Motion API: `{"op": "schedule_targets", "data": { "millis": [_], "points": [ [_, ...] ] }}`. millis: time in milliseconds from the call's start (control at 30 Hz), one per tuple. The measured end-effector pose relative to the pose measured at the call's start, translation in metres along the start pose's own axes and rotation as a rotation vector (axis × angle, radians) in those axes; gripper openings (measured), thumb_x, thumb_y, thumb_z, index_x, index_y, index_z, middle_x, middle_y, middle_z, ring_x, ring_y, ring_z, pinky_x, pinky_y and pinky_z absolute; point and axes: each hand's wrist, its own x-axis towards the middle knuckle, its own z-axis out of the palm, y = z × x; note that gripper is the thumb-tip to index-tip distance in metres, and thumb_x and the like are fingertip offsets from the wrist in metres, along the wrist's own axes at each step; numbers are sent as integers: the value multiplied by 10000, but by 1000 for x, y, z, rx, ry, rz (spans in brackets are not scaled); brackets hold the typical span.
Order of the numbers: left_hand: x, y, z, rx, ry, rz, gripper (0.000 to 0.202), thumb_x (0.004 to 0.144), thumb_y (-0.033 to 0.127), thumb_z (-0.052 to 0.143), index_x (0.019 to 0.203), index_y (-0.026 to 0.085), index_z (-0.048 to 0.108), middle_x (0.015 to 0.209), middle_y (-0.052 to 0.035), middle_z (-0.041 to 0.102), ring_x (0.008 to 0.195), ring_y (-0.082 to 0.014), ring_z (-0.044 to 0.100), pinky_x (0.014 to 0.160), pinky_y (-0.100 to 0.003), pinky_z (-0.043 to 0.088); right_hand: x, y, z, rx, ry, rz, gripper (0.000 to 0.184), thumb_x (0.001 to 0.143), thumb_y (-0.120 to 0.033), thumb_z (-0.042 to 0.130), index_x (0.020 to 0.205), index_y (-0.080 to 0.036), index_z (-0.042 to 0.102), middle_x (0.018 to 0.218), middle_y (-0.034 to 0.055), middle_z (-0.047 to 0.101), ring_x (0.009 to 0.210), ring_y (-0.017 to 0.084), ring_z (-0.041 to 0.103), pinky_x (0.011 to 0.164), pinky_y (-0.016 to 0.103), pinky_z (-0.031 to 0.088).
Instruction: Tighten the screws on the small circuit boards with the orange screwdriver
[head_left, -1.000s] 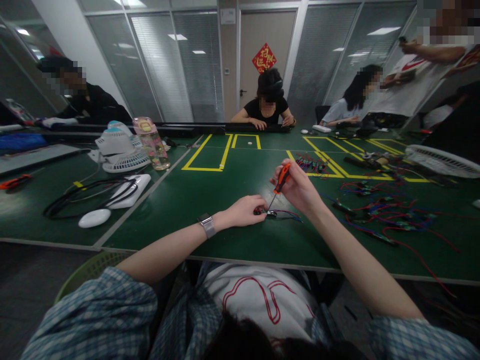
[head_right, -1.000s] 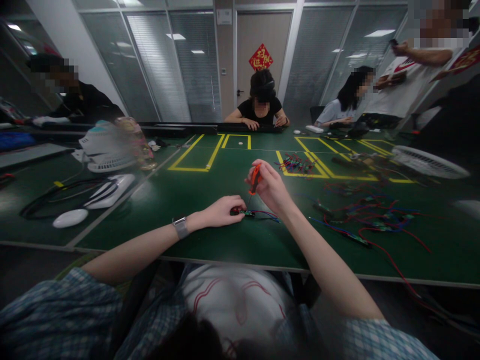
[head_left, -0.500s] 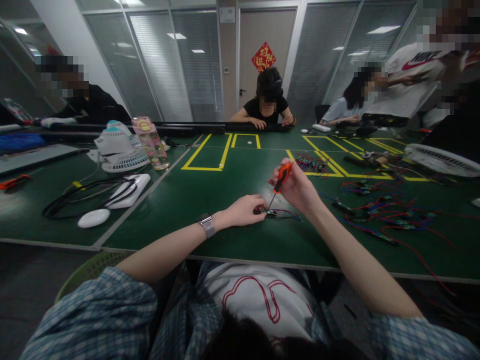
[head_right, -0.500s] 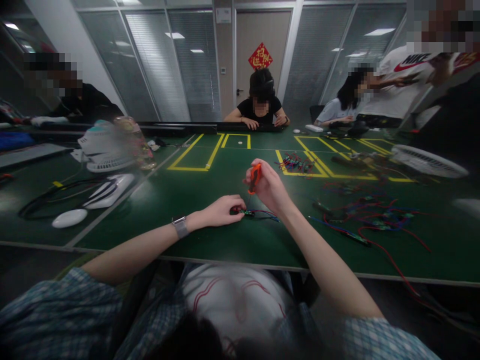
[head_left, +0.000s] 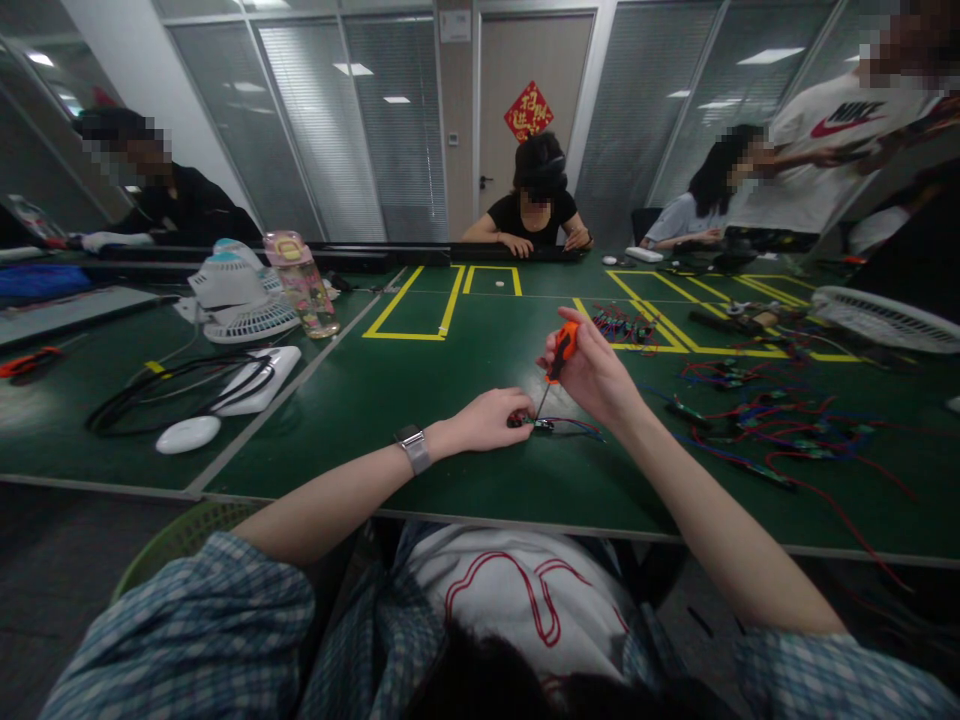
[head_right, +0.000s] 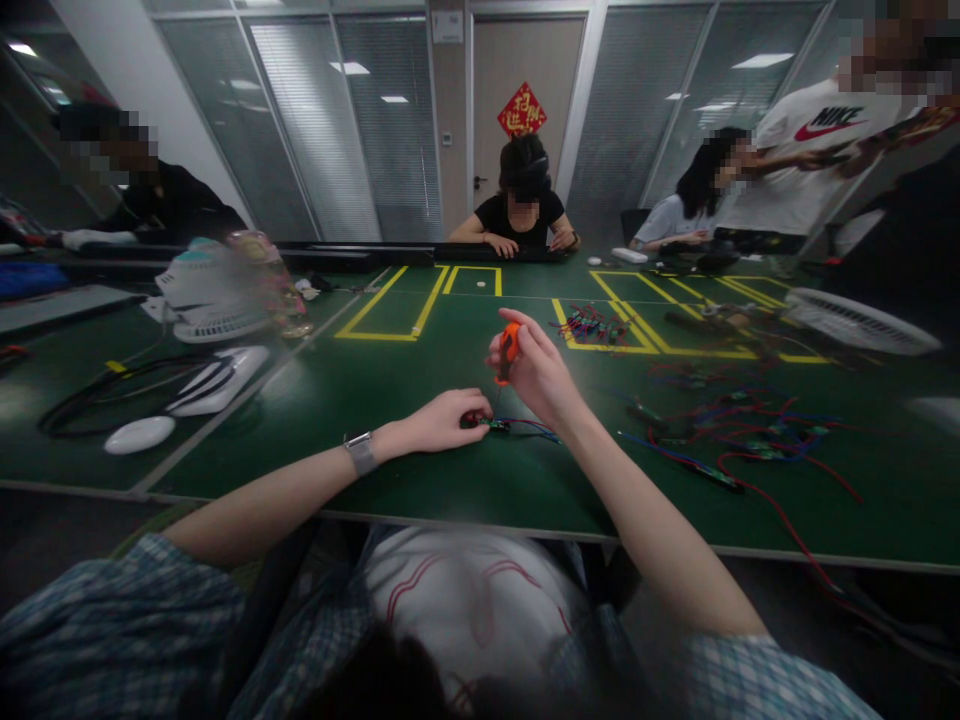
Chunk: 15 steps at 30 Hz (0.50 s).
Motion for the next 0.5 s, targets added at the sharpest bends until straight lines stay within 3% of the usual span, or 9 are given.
{"op": "schedule_targets", "data": {
  "millis": [500],
  "points": [
    [0,0,0,-10,-14,-18,99,863,239,598,909,163,643,853,-16,583,741,-130,541,684,-231,419,2,1,-5,-16,85,10,229,814,-373,664,1034,-317,638,851,-32,683,733,121,639,729,279,521]
  ]
}}
